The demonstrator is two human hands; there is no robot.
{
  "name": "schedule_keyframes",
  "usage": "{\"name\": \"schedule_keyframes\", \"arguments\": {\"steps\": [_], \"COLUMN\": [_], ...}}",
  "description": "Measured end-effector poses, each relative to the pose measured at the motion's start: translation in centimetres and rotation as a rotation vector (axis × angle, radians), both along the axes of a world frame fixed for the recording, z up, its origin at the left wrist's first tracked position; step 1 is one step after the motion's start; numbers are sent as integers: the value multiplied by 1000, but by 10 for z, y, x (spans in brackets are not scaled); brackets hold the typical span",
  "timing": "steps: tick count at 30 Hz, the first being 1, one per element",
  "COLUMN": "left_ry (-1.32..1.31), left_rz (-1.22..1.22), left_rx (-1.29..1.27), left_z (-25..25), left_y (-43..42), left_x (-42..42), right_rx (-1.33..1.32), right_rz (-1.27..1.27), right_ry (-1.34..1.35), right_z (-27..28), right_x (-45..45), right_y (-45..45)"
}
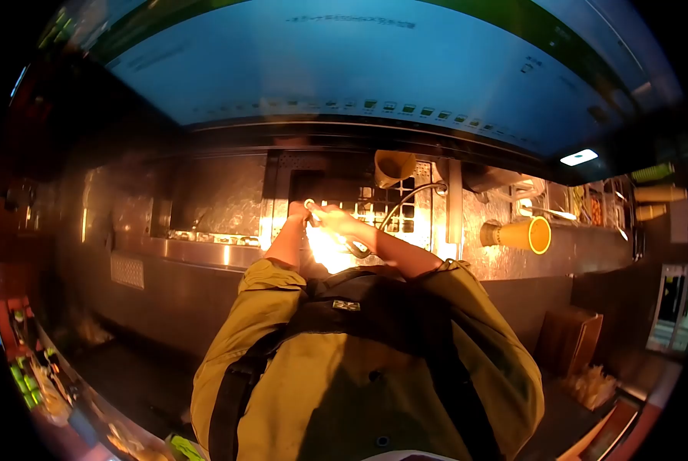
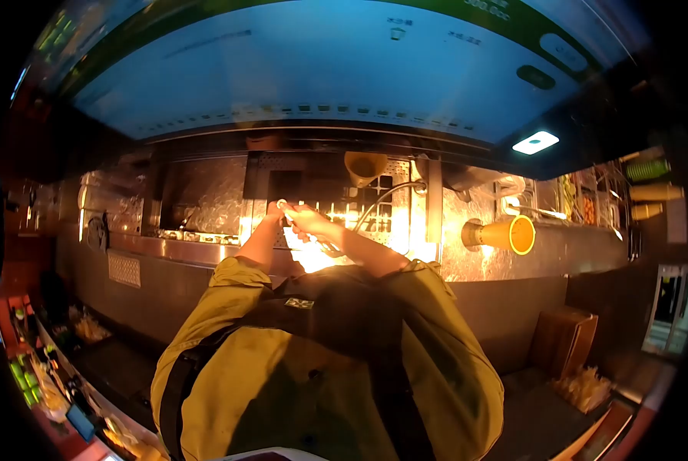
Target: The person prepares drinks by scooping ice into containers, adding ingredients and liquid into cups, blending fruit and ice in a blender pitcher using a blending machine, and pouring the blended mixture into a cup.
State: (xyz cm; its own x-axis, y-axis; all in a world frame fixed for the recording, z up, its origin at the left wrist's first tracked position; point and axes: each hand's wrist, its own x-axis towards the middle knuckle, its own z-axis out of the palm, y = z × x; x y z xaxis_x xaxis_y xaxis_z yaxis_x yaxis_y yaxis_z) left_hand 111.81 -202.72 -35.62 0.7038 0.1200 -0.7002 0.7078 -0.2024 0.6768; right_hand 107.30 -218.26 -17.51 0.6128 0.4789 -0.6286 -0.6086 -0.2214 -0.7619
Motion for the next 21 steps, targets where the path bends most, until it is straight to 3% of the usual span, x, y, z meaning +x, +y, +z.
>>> {"name": "schedule_keyframes", "arguments": {"steps": [11,14,16,21], "left_ry": [200,213,218,215], "left_rz": [-51,-34,-23,24], "left_rx": [-301,-334,-349,-386], "left_z": [23,22,22,23], "left_y": [1,5,8,7], "left_x": [1,2,1,2], "right_rx": [2,-8,-87,21], "right_rz": [-80,-66,-17,-71], "right_ry": [49,50,47,55], "right_z": [-83,-74,-34,-45], "right_x": [16,15,13,12], "right_y": [6,3,-3,-3]}}
